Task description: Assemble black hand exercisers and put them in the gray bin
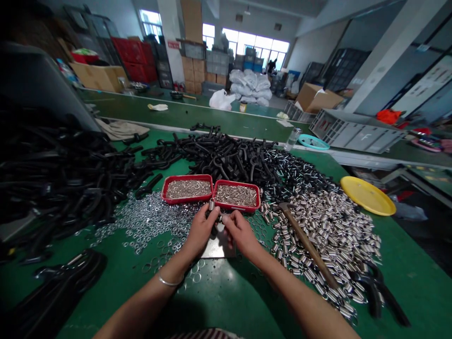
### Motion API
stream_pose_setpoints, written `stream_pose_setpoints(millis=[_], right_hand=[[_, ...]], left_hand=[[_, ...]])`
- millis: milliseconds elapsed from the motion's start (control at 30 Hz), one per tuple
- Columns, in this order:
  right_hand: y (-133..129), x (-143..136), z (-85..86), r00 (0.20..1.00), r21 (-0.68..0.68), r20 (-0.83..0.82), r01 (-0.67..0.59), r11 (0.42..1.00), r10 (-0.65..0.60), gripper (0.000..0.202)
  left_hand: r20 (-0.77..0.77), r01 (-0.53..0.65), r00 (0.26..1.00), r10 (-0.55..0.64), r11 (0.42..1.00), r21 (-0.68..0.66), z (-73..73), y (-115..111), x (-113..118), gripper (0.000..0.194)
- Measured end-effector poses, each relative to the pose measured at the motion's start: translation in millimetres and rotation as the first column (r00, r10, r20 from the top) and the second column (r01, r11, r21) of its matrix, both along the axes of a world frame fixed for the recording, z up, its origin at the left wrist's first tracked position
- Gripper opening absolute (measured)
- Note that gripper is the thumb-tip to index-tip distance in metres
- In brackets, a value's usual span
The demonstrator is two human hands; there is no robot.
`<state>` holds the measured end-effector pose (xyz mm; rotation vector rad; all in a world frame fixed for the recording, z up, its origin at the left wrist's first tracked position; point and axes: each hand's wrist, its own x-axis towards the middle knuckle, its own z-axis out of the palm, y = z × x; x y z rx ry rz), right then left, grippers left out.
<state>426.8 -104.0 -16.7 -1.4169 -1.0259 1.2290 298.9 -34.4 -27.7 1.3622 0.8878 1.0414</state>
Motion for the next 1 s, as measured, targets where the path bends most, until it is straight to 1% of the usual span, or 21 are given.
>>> stream_pose_setpoints(millis=[67, 100, 200, 233, 267, 367, 400, 433, 500, 567, 600, 633, 667, 733, 767, 800, 833, 900, 933, 967, 1000], right_hand=[[-1, -3, 1.5, 0.986, -0.089, -0.162, -0.048, 0.995, 0.033, 0.048], [-2, -3, 2.9, 0.982, -0.108, -0.179, -0.077, 0.991, 0.057, 0.050], [-5, 0, 7.4, 0.992, -0.064, -0.052, -0.121, 0.991, 0.117, 0.045], [-6, 2, 8.0, 0.988, -0.056, -0.053, -0.151, 0.987, 0.148, 0.044], [-7, 3, 7.8, 0.976, -0.067, -0.104, -0.200, 0.978, 0.193, 0.046], [-8, 8, 3.6, 0.875, -0.137, -0.345, -0.406, 0.903, 0.341, 0.064], [-8, 10, 1.7, 0.859, -0.164, -0.359, -0.442, 0.882, 0.364, 0.069], [-7, 11, -0.1, 0.878, -0.194, -0.310, -0.434, 0.880, 0.364, 0.072], [-6, 13, -2.7, 0.954, -0.195, -0.048, -0.299, 0.934, 0.296, 0.066], [-6, 13, -4.6, 0.961, -0.073, 0.227, -0.142, 0.987, 0.155, 0.053], [-7, 13, -5.5, 0.950, -0.019, 0.289, -0.118, 0.993, 0.118, 0.049], [-8, 12, -6.6, 0.945, 0.007, 0.304, -0.128, 0.992, 0.120, 0.047], [-9, 11, -7.6, 0.946, -0.011, 0.273, -0.179, 0.984, 0.175, 0.050], [-12, 10, -9.1, 0.925, -0.123, 0.139, -0.337, 0.933, 0.353, 0.070], [-13, 10, -9.2, 0.910, -0.162, 0.097, -0.384, 0.909, 0.402, 0.077], [-13, 10, -8.9, 0.909, -0.169, 0.106, -0.382, 0.908, 0.403, 0.076], [-13, 10, -8.2, 0.919, -0.146, 0.158, -0.340, 0.929, 0.361, 0.069], [-13, 11, -6.9, 0.932, -0.028, 0.301, -0.200, 0.979, 0.199, 0.048], [-13, 10, -6.9, 0.931, 0.013, 0.330, -0.170, 0.985, 0.156, 0.044], [-13, 10, -7.3, 0.932, 0.017, 0.320, -0.183, 0.983, 0.168, 0.044], [-13, 9, -8.3, 0.933, -0.019, 0.271, -0.242, 0.970, 0.238, 0.050]], left_hand=[[-0.031, -0.008, 0.999, 0.011, 0.995, 0.101, 1.0, 0, -1, 0.018], [-0.039, -0.015, 0.999, 0.021, 0.991, 0.132, 1.5, 0, -1, 0.017], [-0.058, -0.012, 0.998, 0.022, 0.984, 0.175, 3.3, 3, -4, 0.018], [-0.065, 0.004, 0.998, 0.009, 0.981, 0.194, 4.1, 4, -5, 0.018], [-0.068, 0.032, 0.998, -0.018, 0.977, 0.212, 4.9, 5, -6, 0.019], [-0.075, 0.134, 0.990, -0.120, 0.965, 0.225, 6.0, 7, -8, 0.021], [-0.077, 0.150, 0.988, -0.137, 0.966, 0.210, 5.6, 8, -7, 0.022], [-0.079, 0.157, 0.986, -0.144, 0.970, 0.187, 4.9, 9, -7, 0.022], [-0.071, 0.143, 0.988, -0.135, 0.980, 0.136, 3.0, 10, -6, 0.021], [-0.060, 0.123, 0.991, -0.117, 0.986, 0.112, 1.7, 11, -6, 0.022], [-0.063, 0.126, 0.991, -0.119, 0.985, 0.120, 1.3, 11, -7, 0.021], [-0.067, 0.134, 0.990, -0.126, 0.981, 0.138, 1.1, 11, -8, 0.021], [-0.073, 0.151, 0.987, -0.140, 0.975, 0.161, 0.8, 11, -9, 0.022], [-0.097, 0.212, 0.976, -0.195, 0.956, 0.205, -0.6, 10, -13, 0.022], [-0.113, 0.239, 0.969, -0.219, 0.946, 0.217, -1.8, 10, -15, 0.022], [-0.127, 0.254, 0.965, -0.231, 0.942, 0.219, -3.3, 9, -16, 0.021], [-0.136, 0.249, 0.965, -0.224, 0.946, 0.206, -4.9, 9, -17, 0.021], [-0.125, 0.203, 0.975, -0.185, 0.968, 0.148, -7.4, 6, -18, 0.020], [-0.102, 0.172, 0.982, -0.160, 0.977, 0.124, -7.8, 4, -18, 0.019], [-0.073, 0.146, 0.988, -0.138, 0.983, 0.116, -7.5, 2, -18, 0.019], [-0.042, 0.128, 0.991, -0.123, 0.984, 0.127, -6.7, 0, -17, 0.019]])
